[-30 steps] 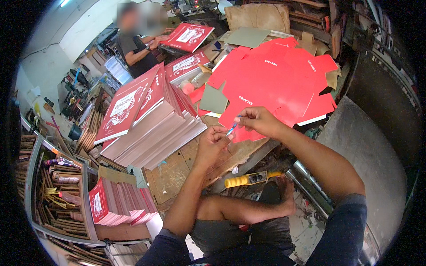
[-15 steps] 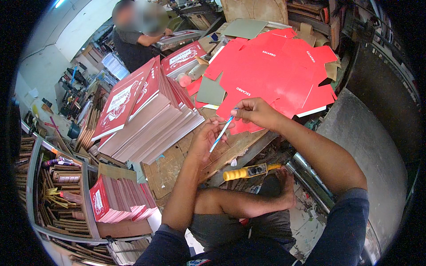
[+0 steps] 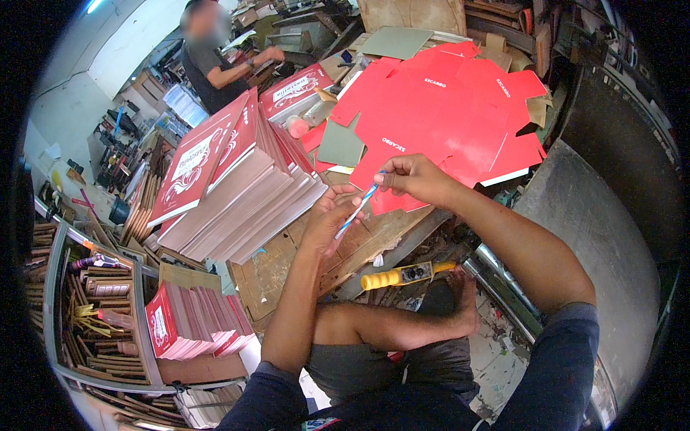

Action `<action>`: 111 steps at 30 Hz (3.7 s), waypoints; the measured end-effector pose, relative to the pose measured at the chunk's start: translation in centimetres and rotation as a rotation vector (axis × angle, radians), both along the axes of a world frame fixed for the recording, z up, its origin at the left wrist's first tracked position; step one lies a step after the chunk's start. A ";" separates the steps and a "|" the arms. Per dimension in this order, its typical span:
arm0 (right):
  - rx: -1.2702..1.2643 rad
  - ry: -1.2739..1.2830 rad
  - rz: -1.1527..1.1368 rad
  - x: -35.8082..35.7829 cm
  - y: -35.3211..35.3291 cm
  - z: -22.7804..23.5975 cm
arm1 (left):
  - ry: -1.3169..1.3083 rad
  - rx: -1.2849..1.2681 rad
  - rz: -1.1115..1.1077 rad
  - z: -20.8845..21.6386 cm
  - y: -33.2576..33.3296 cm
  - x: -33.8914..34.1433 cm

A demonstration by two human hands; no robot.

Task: The person uses a tool to strip away the excess outer paper from a stack of die-cut cardboard boxes, handling each section to ensure the final box shape is clear.

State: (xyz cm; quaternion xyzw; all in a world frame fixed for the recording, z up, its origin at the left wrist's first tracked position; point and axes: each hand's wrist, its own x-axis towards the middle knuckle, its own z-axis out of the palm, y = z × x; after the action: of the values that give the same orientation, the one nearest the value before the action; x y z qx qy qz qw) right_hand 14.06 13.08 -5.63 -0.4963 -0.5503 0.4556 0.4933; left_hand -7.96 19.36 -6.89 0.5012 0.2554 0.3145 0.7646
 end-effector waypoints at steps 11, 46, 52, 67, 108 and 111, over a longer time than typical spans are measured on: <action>-0.006 0.021 0.032 0.2 0.0 0.2 | -0.096 -0.088 -0.025 -0.2 0.3 -0.3; -0.048 0.056 0.129 0.2 -0.6 1.1 | 0.103 0.076 0.018 0.2 -0.4 -0.1; -0.038 0.052 0.150 0.1 -0.7 1.3 | 0.103 0.044 0.025 0.5 -0.5 -0.2; -0.044 0.031 0.129 -0.7 -0.7 1.3 | 0.056 -0.010 0.053 0.2 -0.6 -0.2; -0.064 -0.155 0.130 -1.1 -1.0 0.4 | 0.343 0.443 0.018 -0.3 -1.4 -0.1; -0.033 -0.182 0.158 -1.1 -0.9 0.3 | 0.382 0.491 -0.038 -0.9 -1.0 -0.1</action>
State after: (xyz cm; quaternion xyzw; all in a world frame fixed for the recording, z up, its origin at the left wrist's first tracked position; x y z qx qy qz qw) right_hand 12.98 12.14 -5.29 -0.4988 -0.6227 0.4550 0.3954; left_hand -8.01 18.38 -7.78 0.7257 0.3012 0.2527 0.5646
